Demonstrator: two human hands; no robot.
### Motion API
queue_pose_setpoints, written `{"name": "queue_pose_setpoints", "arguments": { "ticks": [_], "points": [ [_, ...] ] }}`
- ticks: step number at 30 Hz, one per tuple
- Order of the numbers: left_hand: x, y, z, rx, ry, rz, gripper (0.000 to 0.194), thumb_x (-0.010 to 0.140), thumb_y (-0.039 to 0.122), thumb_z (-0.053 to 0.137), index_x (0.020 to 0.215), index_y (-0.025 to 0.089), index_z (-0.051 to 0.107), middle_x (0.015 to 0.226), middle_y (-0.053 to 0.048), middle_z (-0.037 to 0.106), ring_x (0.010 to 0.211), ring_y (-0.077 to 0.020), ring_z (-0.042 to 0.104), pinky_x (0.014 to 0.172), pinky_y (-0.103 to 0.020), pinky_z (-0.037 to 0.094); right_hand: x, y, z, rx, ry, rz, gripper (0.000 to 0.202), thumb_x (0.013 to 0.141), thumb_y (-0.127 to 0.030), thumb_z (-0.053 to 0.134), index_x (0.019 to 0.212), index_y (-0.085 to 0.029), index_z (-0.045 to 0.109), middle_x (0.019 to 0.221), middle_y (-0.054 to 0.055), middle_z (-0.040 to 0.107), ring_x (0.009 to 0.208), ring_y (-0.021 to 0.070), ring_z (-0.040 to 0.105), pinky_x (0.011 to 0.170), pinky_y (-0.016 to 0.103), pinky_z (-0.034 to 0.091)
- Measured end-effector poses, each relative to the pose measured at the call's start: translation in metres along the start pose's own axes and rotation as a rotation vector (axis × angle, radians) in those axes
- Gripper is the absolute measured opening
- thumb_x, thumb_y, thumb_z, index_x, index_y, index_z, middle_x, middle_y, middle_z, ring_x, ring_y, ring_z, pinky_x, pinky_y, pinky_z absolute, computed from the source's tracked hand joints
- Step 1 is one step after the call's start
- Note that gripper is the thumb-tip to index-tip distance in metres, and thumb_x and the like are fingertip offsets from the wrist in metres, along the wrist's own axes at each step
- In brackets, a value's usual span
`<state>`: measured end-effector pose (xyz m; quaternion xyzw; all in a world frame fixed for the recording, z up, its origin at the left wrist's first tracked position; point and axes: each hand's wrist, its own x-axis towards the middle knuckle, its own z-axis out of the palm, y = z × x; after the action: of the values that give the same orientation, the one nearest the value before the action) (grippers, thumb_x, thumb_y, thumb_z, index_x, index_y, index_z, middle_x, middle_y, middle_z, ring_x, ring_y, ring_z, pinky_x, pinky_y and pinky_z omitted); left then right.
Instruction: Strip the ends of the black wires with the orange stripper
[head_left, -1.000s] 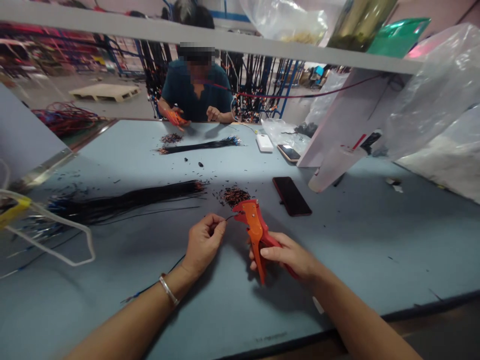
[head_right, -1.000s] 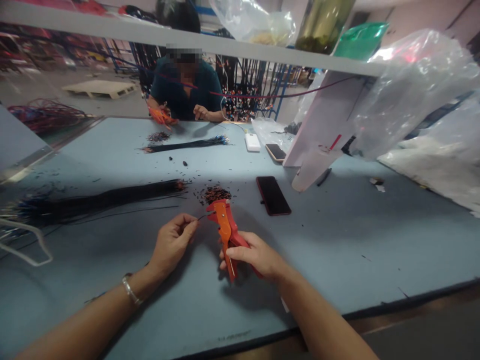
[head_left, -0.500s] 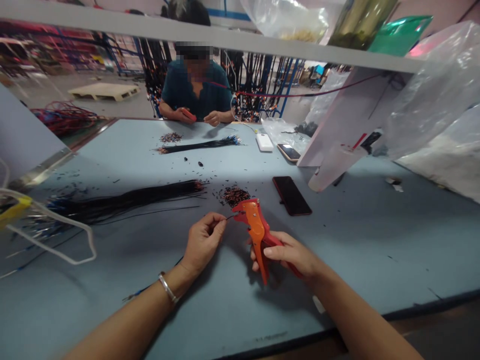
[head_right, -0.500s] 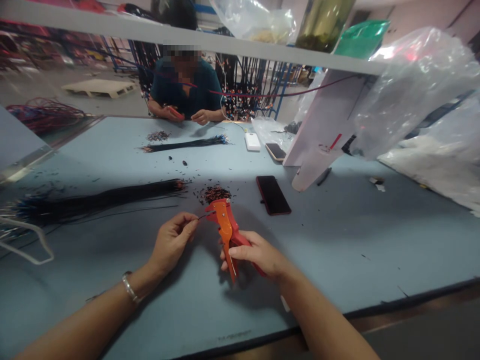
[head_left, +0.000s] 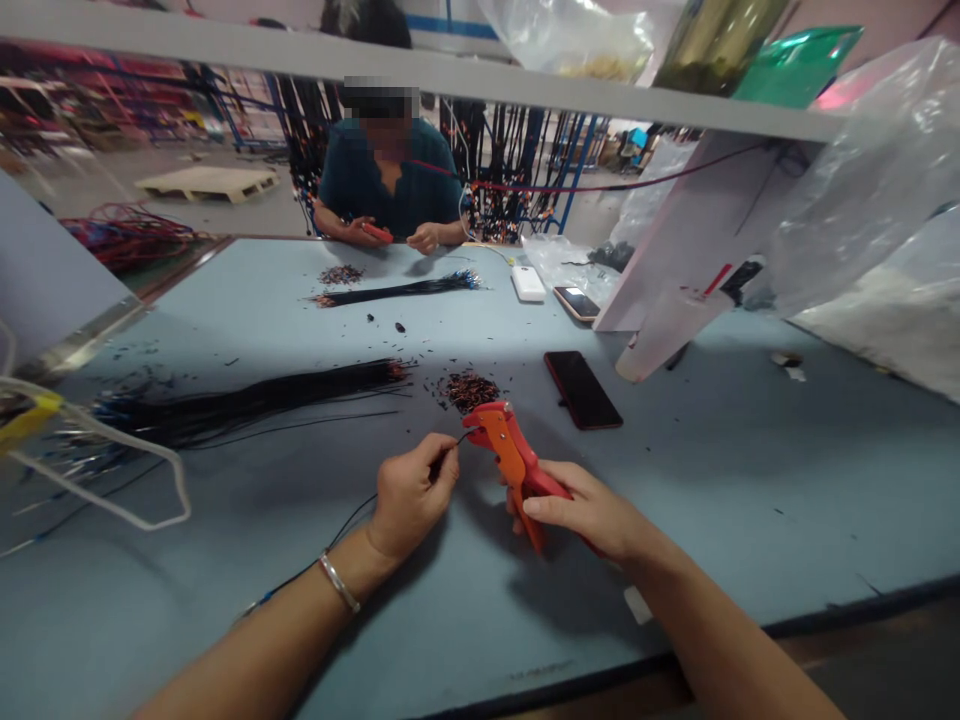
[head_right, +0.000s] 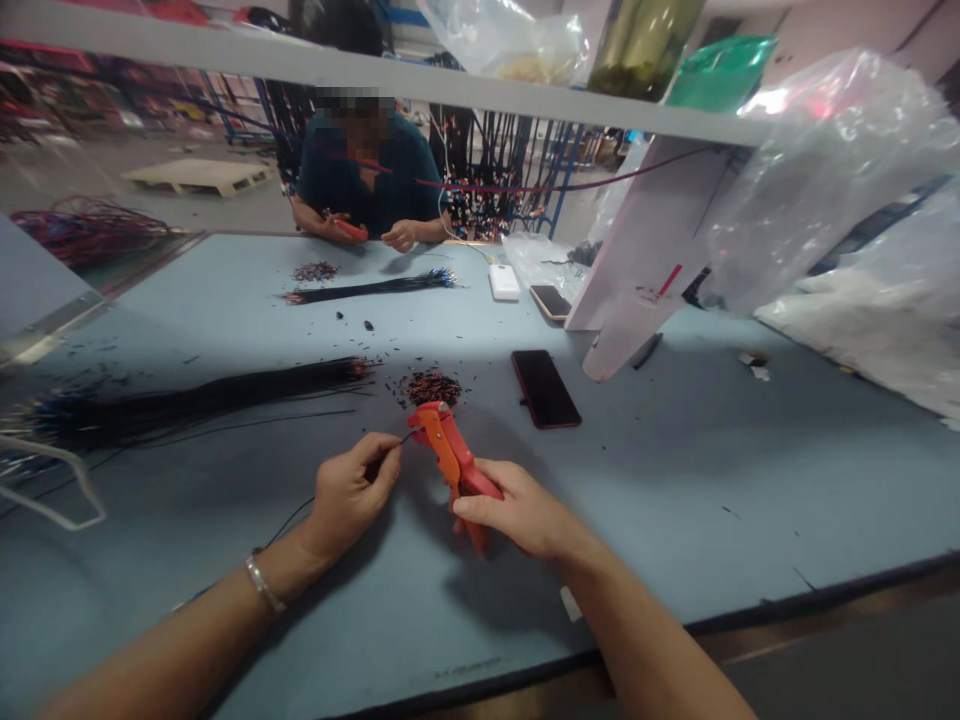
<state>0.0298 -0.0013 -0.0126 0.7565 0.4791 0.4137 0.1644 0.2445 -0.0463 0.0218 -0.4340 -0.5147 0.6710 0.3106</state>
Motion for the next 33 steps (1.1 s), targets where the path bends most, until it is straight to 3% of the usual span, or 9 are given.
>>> {"name": "queue_pose_setpoints", "arguments": {
  "ticks": [11, 25, 28, 33],
  "points": [
    [0.000, 0.001, 0.000, 0.037, 0.033, 0.020, 0.017, 0.085, 0.024, 0.050, 0.080, 0.018, 0.065, 0.055, 0.003, 0.055, 0.046, -0.0074, 0.043, 0.053, -0.018, 0.036, -0.003, -0.009, 0.001, -0.264, 0.016, -0.069, 0.030, 0.081, -0.041, 0.060, 0.096, -0.015, 0.058, 0.078, 0.003, 0.056, 0.066, 0.0141, 0.052, 0.056, 0.024, 0.042],
    [-0.003, -0.002, 0.002, 0.085, 0.018, 0.096, 0.017, 0.084, 0.022, 0.050, 0.080, 0.018, 0.065, 0.054, 0.003, 0.056, 0.044, -0.0072, 0.045, 0.052, -0.019, 0.035, -0.007, -0.019, 0.007, -0.642, 0.155, -0.111, 0.026, 0.079, -0.041, 0.059, 0.073, -0.017, 0.052, 0.063, -0.004, 0.040, 0.058, 0.0109, 0.034, 0.054, 0.023, 0.028],
    [-0.002, 0.000, 0.001, 0.068, 0.021, 0.054, 0.017, 0.085, 0.024, 0.050, 0.079, 0.018, 0.065, 0.053, 0.004, 0.054, 0.044, -0.0069, 0.044, 0.052, -0.018, 0.036, -0.006, -0.018, 0.006, -0.541, 0.165, -0.093, 0.025, 0.079, -0.040, 0.059, 0.078, -0.016, 0.055, 0.064, -0.003, 0.046, 0.058, 0.0114, 0.040, 0.054, 0.024, 0.032],
    [0.002, 0.003, -0.003, -0.100, 0.022, -0.061, 0.015, 0.083, 0.024, 0.052, 0.076, 0.017, 0.063, 0.057, 0.004, 0.053, 0.049, -0.0073, 0.045, 0.052, -0.018, 0.036, -0.003, -0.007, -0.002, -0.016, 0.017, -0.028, 0.030, 0.079, -0.042, 0.062, 0.089, -0.014, 0.057, 0.077, 0.004, 0.060, 0.065, 0.0172, 0.059, 0.057, 0.027, 0.047]
  ]
}}
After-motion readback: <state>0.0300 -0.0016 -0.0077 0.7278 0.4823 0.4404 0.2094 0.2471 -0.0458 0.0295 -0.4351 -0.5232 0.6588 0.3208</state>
